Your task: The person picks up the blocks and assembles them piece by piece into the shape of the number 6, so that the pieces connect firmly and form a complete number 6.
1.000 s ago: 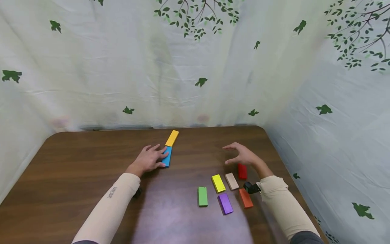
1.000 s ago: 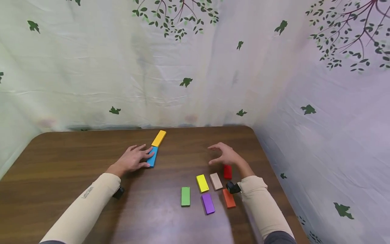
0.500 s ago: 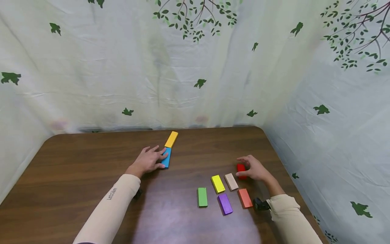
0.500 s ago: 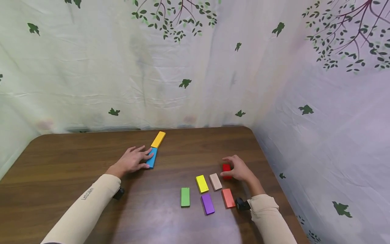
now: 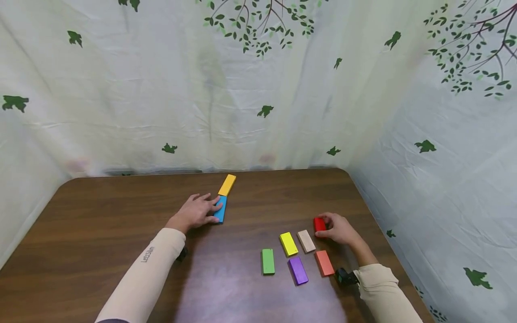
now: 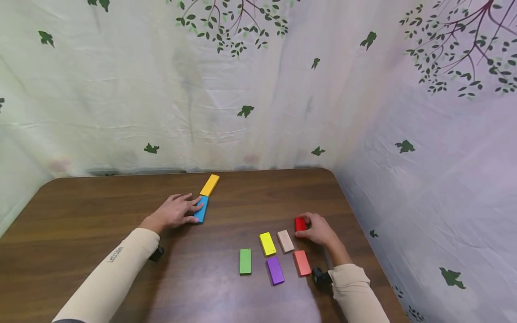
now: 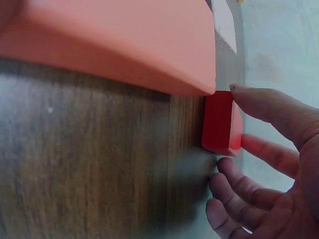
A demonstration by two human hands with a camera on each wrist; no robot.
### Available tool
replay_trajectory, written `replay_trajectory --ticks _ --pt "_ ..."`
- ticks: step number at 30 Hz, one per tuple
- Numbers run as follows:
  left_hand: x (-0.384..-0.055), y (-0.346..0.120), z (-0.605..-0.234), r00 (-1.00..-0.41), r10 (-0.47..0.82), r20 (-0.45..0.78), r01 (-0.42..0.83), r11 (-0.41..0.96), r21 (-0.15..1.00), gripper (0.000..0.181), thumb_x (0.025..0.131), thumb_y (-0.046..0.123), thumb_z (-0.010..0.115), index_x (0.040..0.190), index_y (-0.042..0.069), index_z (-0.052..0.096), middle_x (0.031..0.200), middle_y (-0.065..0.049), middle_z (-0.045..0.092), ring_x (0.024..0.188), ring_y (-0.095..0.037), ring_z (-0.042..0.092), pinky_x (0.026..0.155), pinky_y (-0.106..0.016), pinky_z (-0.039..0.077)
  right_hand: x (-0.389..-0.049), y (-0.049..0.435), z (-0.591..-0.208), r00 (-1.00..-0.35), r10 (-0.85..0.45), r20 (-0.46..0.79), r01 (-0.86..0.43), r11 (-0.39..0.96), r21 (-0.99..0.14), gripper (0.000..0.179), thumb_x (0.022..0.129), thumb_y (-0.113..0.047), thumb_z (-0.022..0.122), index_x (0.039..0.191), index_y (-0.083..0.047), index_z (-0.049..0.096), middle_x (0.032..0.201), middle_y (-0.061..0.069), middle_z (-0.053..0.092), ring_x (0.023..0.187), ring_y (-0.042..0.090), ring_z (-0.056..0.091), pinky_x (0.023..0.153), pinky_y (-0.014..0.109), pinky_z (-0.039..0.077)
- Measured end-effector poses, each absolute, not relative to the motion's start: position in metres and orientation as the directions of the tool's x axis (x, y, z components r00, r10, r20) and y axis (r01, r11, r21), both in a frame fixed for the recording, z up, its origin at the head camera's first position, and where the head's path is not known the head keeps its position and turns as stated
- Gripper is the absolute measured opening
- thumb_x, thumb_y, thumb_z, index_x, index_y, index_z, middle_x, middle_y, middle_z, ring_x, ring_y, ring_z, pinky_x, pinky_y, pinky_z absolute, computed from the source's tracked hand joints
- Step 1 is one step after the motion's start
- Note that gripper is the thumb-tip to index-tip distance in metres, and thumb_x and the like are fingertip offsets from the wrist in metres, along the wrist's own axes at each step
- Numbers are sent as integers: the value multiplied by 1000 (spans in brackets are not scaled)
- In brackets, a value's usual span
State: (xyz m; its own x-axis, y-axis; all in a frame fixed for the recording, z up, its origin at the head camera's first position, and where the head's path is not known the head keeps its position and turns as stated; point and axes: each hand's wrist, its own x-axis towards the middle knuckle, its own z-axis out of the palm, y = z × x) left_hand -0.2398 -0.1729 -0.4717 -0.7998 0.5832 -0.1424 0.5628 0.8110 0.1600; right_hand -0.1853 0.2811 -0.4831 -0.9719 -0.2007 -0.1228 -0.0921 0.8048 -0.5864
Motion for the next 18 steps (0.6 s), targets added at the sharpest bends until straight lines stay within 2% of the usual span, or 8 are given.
replay_trajectory --ticks 5,18 --pt "-240 -173 -474 -792 599 -123 584 800 138 56 92 41 60 139 12 52 149 -12 42 135 -44 35 106 -63 26 -185 280 -487 -977 -178 -121 -73 801 -594 55 75 -17 82 121 2 59 89 8 57 76 20 52 63 30 44" --pt "-240 -174 -477 -808 586 -59 575 806 139 56 90 40 63 138 12 54 146 -12 45 134 -44 36 105 -63 28 -192 270 -483 -987 -108 -118 -22 824 -565 44 78 -9 76 120 -2 63 89 9 59 77 21 52 65 32 44"
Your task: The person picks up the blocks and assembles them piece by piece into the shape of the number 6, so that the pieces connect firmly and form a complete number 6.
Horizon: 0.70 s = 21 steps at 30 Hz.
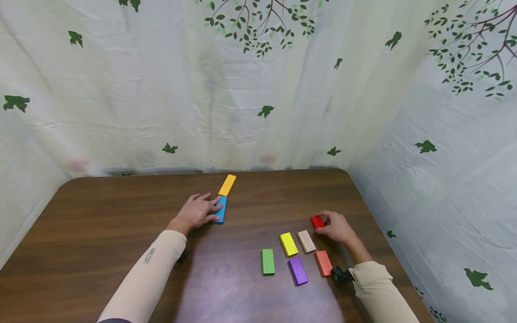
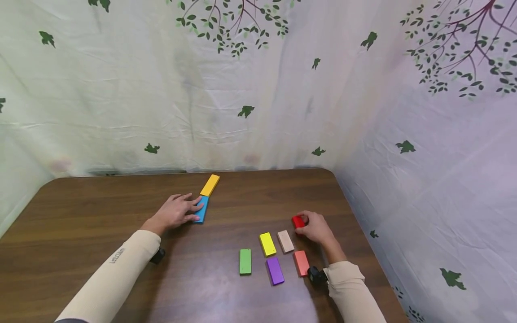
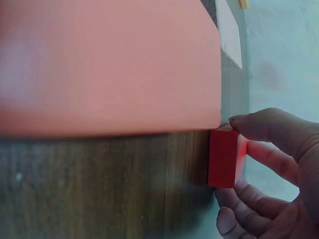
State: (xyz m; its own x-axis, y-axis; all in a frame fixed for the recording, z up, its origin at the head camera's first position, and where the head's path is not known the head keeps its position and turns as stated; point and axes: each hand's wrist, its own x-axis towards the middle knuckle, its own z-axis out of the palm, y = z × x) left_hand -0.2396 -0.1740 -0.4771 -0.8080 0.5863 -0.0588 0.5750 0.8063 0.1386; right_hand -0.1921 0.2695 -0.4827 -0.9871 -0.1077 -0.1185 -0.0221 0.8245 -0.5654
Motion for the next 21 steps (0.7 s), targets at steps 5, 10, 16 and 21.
replay_trajectory --ticks 5,10,16,21 --pt "-240 -173 -477 -808 587 -46 576 804 146 56 90 39 63 138 12 54 146 -12 45 134 -45 37 104 -63 28 -196 268 -481 -988 -105 -109 -26 828 -560 42 77 -7 75 118 -3 65 90 9 60 78 22 53 67 33 46" --pt "-239 -174 -476 -817 575 -48 564 813 142 55 90 38 64 138 12 54 146 -13 45 134 -45 37 104 -63 28 -202 266 -480 -983 -135 -123 -47 835 -548 42 77 -6 73 118 -5 66 94 9 62 81 23 53 69 34 49" --pt "-238 -173 -475 -816 575 -52 564 814 139 55 91 37 63 138 11 54 146 -13 45 133 -44 38 104 -63 29 -205 266 -483 -975 -175 -139 -74 842 -535 41 78 -4 72 119 -7 66 97 9 63 83 23 53 72 36 50" --pt "-239 -172 -477 -814 578 -55 569 813 127 55 91 38 63 138 12 53 146 -12 45 134 -44 38 104 -62 30 -205 264 -480 -964 -223 -147 -112 836 -537 41 79 -3 71 119 -7 66 98 8 63 83 22 54 73 35 50"
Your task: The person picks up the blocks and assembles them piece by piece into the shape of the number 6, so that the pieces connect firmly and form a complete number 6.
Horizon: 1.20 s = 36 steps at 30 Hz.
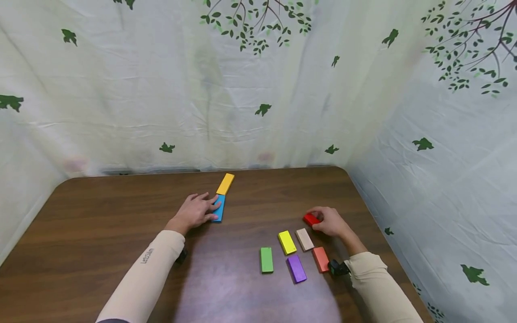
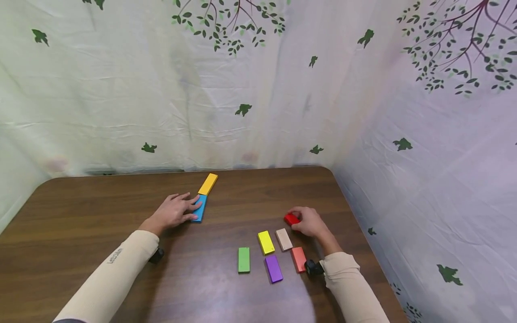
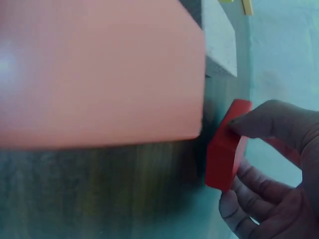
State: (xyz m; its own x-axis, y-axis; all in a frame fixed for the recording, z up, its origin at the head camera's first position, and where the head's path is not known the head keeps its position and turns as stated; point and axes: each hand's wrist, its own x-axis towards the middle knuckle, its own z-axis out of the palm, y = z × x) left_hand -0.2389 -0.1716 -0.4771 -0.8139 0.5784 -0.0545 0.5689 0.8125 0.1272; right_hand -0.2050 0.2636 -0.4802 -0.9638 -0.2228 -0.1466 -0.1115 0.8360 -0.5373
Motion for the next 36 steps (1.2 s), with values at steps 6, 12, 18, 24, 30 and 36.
replay_trajectory --ticks 6,12,18,24,30,36 --pt "-239 -172 -479 -812 583 -45 575 810 120 56 90 39 64 138 12 54 145 -12 46 133 -44 38 104 -63 30 -207 255 -470 -948 -285 -145 -166 826 -538 43 79 -3 73 121 -8 65 102 8 64 89 23 56 80 40 52" --pt "-237 -172 -475 -810 584 -39 579 809 101 56 90 39 64 138 12 54 146 -12 46 134 -43 38 104 -62 30 -214 240 -457 -925 -361 -115 -241 796 -555 43 79 0 72 120 -6 65 104 9 64 90 23 57 80 40 53" --pt "-237 -170 -475 -802 596 -34 591 801 96 56 90 39 64 137 12 55 145 -12 47 133 -43 39 104 -62 31 -214 225 -452 -878 -468 -106 -329 748 -576 43 80 -2 70 122 -7 64 105 9 63 89 21 56 76 34 53" --pt "-235 -170 -480 -804 593 -46 587 804 97 56 90 39 63 138 12 54 146 -12 45 134 -42 38 104 -62 30 -219 207 -453 -817 -571 -77 -419 680 -601 43 78 -1 70 120 -7 65 106 9 63 87 19 55 77 32 51" --pt "-235 -171 -481 -807 588 -51 582 807 95 57 90 39 63 138 11 54 146 -12 45 134 -43 38 104 -62 30 -223 182 -452 -795 -599 -98 -429 669 -607 44 79 -3 71 122 -10 66 108 7 63 92 20 55 80 33 51" --pt "-235 -172 -477 -813 581 -50 574 812 106 57 90 39 63 139 11 53 147 -12 45 134 -43 38 104 -63 29 -231 157 -450 -779 -618 -105 -439 657 -612 44 79 -1 71 121 -10 66 109 7 64 94 20 56 84 35 51"
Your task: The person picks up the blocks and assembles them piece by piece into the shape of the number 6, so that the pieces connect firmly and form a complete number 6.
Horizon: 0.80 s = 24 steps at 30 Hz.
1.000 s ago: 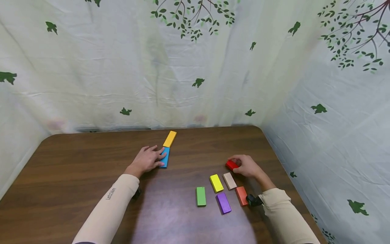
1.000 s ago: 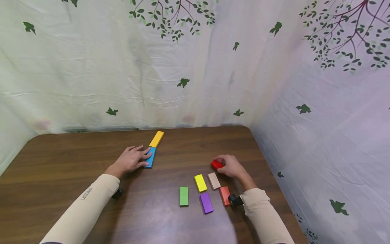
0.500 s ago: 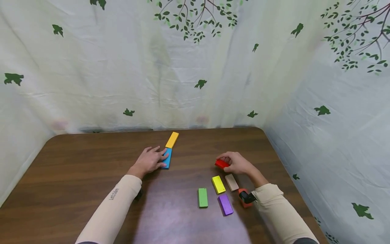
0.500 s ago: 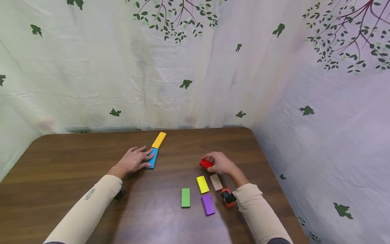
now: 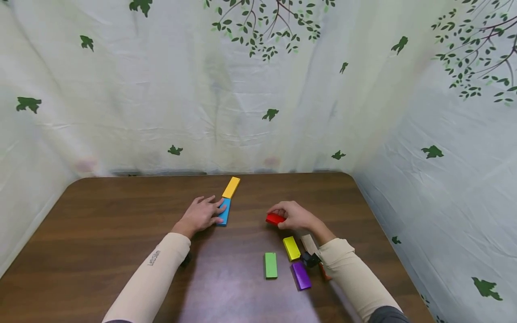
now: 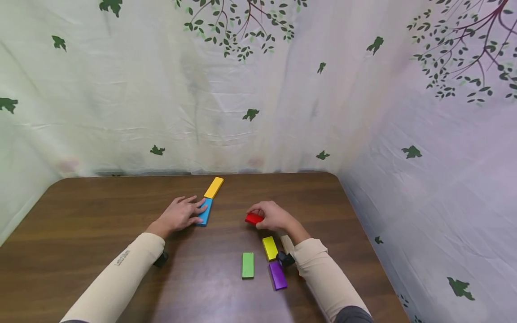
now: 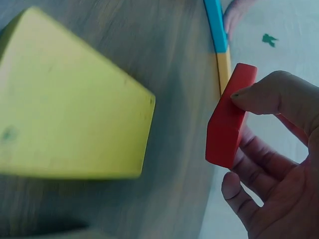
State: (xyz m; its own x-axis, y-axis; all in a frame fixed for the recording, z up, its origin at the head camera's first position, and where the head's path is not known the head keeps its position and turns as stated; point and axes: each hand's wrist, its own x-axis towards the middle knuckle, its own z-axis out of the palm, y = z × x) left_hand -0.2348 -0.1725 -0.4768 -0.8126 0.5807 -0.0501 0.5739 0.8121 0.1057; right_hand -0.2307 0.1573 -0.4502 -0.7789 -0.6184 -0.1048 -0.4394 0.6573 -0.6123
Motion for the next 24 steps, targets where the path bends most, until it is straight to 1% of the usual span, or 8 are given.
replay_trajectory --ticks 8,15,20,24 --pt "-236 -171 -475 -814 579 -42 572 812 111 56 90 39 64 138 11 54 146 -13 45 134 -43 39 104 -62 29 -239 132 -454 -722 -685 -101 -510 624 -591 43 80 -2 68 122 -10 66 114 6 63 94 18 55 83 32 49" --pt "-239 -172 -479 -816 574 -70 568 818 91 55 91 39 62 140 14 52 148 -10 43 135 -40 37 105 -60 29 -241 108 -461 -675 -732 -99 -559 594 -579 44 79 -4 71 122 -12 66 109 2 62 89 15 53 78 27 46" --pt "-239 -172 -479 -819 567 -80 561 823 92 56 91 40 62 140 14 52 148 -10 43 135 -40 37 105 -60 29 -241 91 -463 -652 -751 -106 -571 578 -583 44 79 -5 71 122 -13 66 107 1 62 88 13 52 77 25 46" --pt "-238 -172 -478 -823 561 -85 554 827 98 57 91 40 62 140 14 51 148 -10 43 135 -40 37 106 -60 29 -242 79 -464 -635 -765 -107 -587 568 -577 44 79 -4 71 122 -12 66 102 -1 60 84 13 51 73 23 45"
